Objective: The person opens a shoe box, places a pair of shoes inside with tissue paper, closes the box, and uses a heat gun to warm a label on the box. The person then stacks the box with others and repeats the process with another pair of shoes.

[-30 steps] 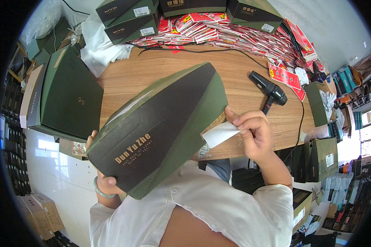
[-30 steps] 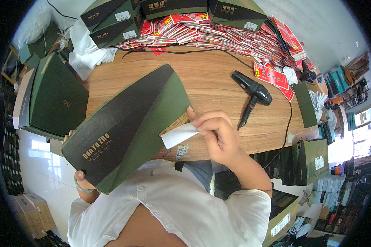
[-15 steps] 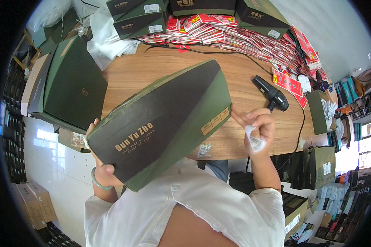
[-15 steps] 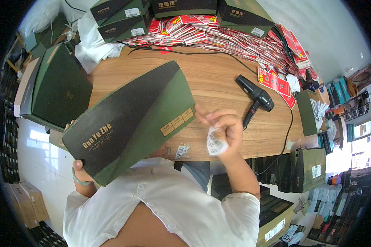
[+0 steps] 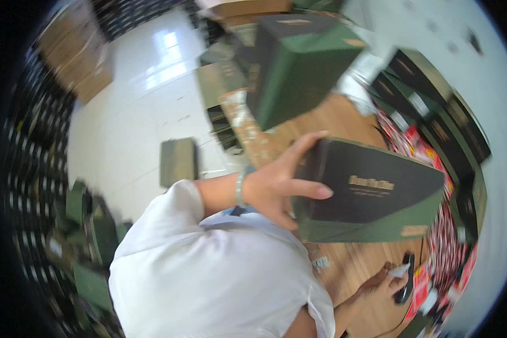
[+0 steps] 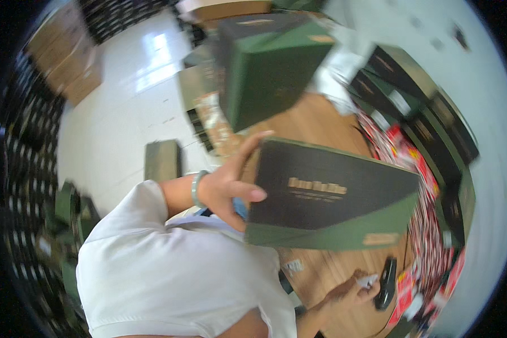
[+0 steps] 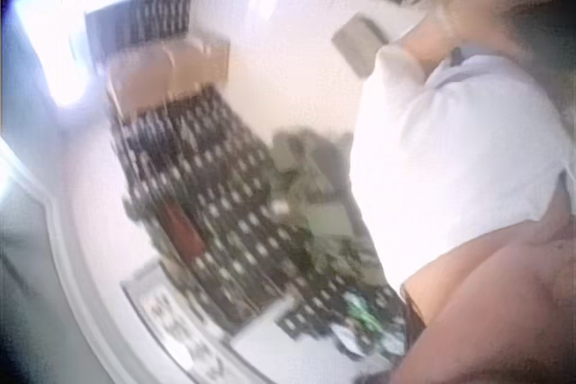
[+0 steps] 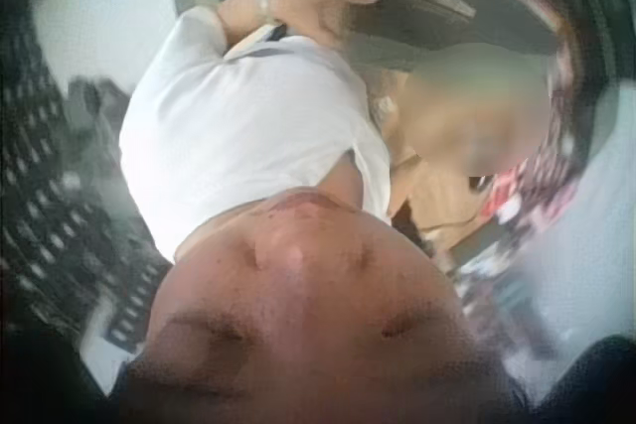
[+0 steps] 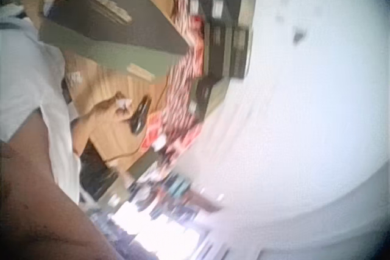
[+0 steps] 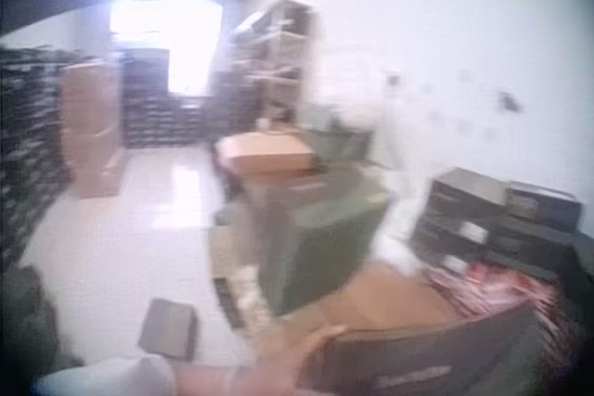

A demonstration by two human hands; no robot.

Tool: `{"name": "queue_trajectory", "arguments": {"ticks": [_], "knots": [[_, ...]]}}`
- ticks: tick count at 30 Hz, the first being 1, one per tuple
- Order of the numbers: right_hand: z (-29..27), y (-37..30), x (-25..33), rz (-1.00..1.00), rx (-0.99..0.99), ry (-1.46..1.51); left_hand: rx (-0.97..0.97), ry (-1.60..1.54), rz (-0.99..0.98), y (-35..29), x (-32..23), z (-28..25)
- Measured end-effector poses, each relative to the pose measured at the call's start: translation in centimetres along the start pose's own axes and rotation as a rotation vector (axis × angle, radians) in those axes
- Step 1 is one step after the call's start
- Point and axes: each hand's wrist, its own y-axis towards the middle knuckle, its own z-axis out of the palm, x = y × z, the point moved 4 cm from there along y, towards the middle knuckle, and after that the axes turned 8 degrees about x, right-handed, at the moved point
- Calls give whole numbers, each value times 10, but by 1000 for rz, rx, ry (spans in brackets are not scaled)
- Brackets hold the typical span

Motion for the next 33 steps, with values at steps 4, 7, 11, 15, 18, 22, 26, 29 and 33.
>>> {"name": "queue_trajectory", "arguments": {"ticks": [4,7,11,15,18,22,26,29,33], "knots": [[16,13,-14,127,132,64,-225,52,-128,-44,-29,-33],[41,32,-17,147,210,-17,-360,-42,-359,-88,-60,-72],[66,59,-50,175,252,-7,-695,-25,-432,-144,-122,-137],[155,47,-10,117,323,-138,-1162,-1,-484,-229,-199,-174],[178,37,-5,87,443,-183,-1503,74,-461,-318,-268,-187],[186,49,-43,-60,523,-107,-1943,319,-95,-413,-396,-204],[192,52,-27,-78,525,-113,-1994,478,169,-470,-490,-242],[188,49,-26,-120,490,-164,-1862,378,-150,-478,-458,-264],[151,28,-39,-9,410,-333,-1479,272,-796,-403,-298,-259]]}}
